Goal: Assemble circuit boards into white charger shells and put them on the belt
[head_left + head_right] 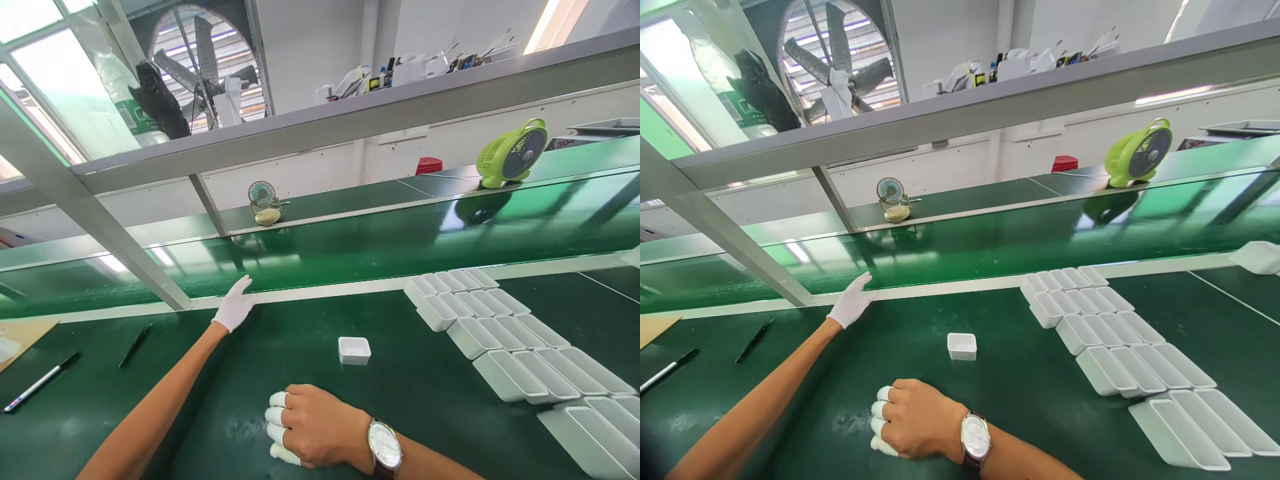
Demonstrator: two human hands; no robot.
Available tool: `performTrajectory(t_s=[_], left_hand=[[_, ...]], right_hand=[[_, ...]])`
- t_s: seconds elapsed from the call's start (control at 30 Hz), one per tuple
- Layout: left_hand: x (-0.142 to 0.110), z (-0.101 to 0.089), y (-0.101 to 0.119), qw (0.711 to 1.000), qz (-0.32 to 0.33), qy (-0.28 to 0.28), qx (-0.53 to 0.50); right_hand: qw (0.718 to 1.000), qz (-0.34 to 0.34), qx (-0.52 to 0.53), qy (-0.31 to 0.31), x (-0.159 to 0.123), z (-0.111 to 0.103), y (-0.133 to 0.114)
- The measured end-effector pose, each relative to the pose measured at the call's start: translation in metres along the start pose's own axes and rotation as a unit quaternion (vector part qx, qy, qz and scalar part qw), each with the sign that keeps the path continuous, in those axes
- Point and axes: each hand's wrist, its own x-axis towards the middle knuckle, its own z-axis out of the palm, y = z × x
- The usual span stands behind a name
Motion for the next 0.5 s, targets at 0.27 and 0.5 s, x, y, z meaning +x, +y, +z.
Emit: performTrajectory(t_s=[0.27, 0.5], left_hand=[[-0.024, 0.066, -0.006, 0.839, -0.078, -0.481, -0.244], [0.021, 0.115, 0.019, 0.908, 0.007, -0.385, -0.167]], right_hand=[[1.000, 0.008, -0.018, -0.004, -0.001, 0.005, -0.001], [1.000, 0.003, -0.011, -0.016, -0.003, 0.006, 0.002]])
